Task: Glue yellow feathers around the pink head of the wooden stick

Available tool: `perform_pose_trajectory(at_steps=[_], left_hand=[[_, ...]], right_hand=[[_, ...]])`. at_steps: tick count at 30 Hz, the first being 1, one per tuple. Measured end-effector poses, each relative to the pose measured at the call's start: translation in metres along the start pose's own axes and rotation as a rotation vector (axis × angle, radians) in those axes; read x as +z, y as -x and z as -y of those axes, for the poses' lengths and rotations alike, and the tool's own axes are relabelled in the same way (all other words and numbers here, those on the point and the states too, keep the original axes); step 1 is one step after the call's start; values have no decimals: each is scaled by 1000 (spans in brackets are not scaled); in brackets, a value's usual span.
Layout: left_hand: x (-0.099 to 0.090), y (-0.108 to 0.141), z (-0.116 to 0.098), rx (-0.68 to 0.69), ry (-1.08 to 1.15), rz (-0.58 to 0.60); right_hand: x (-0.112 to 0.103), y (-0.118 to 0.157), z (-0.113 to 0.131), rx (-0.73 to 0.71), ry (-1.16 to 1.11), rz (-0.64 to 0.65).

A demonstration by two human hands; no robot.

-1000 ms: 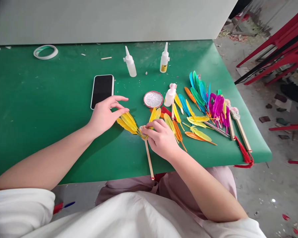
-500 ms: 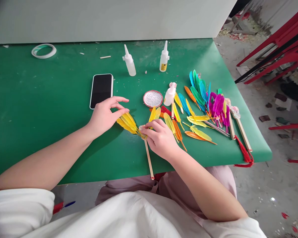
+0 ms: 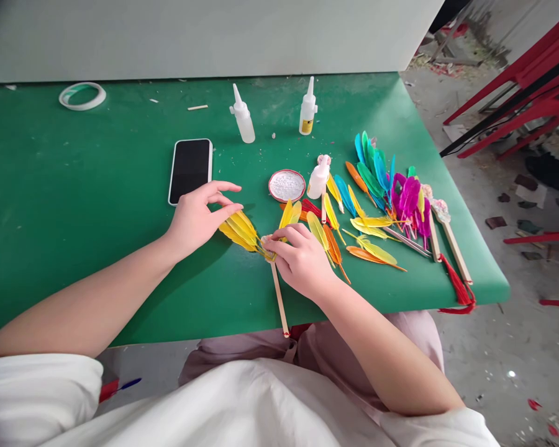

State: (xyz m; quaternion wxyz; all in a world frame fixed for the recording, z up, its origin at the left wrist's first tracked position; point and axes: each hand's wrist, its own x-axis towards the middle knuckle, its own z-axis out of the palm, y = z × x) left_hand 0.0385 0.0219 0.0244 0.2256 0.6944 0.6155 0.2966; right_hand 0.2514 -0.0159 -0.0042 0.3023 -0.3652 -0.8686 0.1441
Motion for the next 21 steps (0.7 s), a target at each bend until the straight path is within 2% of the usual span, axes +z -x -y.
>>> perform_pose_trajectory(at_steps=[21], left_hand=[[0,0,1,3,-3,17]], right_hand=[[-1,-2,2,58,-22,-8]])
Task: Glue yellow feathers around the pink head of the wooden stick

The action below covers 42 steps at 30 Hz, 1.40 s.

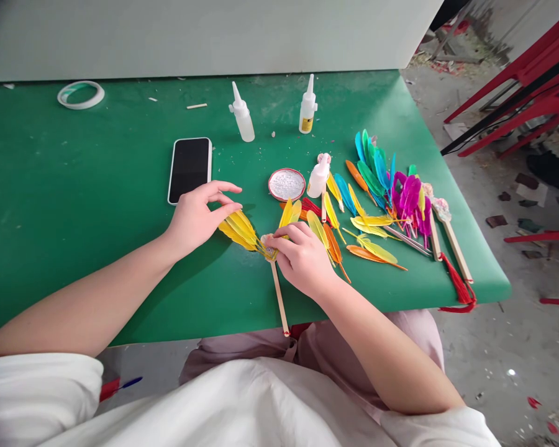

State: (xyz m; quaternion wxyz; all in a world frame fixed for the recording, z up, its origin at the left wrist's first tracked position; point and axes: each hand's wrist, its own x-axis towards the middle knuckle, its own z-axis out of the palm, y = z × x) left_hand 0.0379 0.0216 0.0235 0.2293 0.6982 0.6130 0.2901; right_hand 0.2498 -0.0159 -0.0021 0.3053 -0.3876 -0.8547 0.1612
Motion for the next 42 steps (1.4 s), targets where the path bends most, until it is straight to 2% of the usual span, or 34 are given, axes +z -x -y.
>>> perform_pose_trajectory(at_steps=[8,26,32,34,39,42], left_hand=[[0,0,0,15,-6,-3],[0,-1,1,-15,36,42],[-6,-6,6,-48,86,-30],[-7,-7,7,-31,69,4],[-5,-6,7,26,22,183],[-3,-6,10,39,32,231]], right_hand=[[-1,1,0,-14,6,-7],[-1,1,1,-111,75,67],[-1,0,2,-119,99,67],[-1,1,2,-113,93,61],[-1,0,3,-101,82,68],[-1,0,3,-105,77,70]])
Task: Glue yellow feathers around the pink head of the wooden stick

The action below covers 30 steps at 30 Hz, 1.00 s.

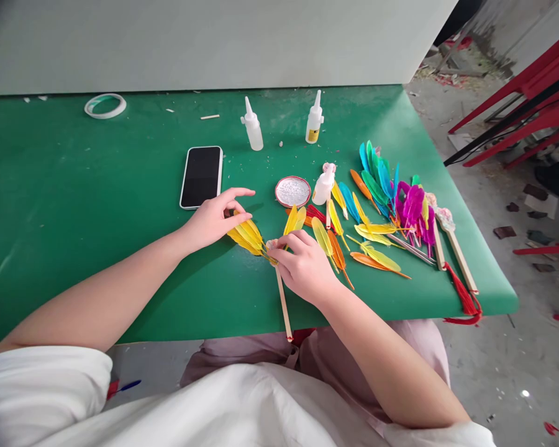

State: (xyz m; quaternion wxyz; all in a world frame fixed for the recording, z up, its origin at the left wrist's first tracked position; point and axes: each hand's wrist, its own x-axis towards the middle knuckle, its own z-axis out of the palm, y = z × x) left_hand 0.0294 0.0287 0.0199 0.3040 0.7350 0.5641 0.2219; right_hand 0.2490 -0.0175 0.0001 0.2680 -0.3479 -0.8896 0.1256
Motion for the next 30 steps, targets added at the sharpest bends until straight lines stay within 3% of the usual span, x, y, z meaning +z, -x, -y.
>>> perform_pose_trajectory(at_steps=[13,30], left_hand=[[3,1,0,-2,15,-36],[6,1,2,34,-11,-19]], right_hand=[[-1,2,-2,-8,8,-90],[-1,4,0,-34,95,-21]])
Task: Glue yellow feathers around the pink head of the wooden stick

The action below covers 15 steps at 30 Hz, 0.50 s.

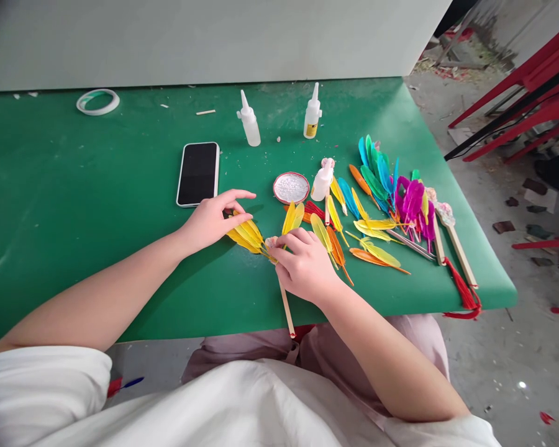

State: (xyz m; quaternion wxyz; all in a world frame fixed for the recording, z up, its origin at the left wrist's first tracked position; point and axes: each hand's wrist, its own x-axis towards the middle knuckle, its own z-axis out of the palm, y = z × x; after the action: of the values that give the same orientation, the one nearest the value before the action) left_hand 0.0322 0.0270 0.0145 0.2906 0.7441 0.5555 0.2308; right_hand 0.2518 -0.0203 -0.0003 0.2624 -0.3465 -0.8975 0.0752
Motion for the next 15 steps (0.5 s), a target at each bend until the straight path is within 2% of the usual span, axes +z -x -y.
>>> perform_pose_trajectory(at_steps=[4,7,10,15], left_hand=[[-1,-1,1,-17,10,-42],[-3,-1,2,-68,52,-169],[-4,-1,2,-55,69,-261],[-3,1,-1,43,-48,-194]], right_hand=[[0,0,1,-6,35,11],[-1,0,1,-20,52,11],[-2,-1,2,-24,61,20],[-1,-1,3,1,57,25]])
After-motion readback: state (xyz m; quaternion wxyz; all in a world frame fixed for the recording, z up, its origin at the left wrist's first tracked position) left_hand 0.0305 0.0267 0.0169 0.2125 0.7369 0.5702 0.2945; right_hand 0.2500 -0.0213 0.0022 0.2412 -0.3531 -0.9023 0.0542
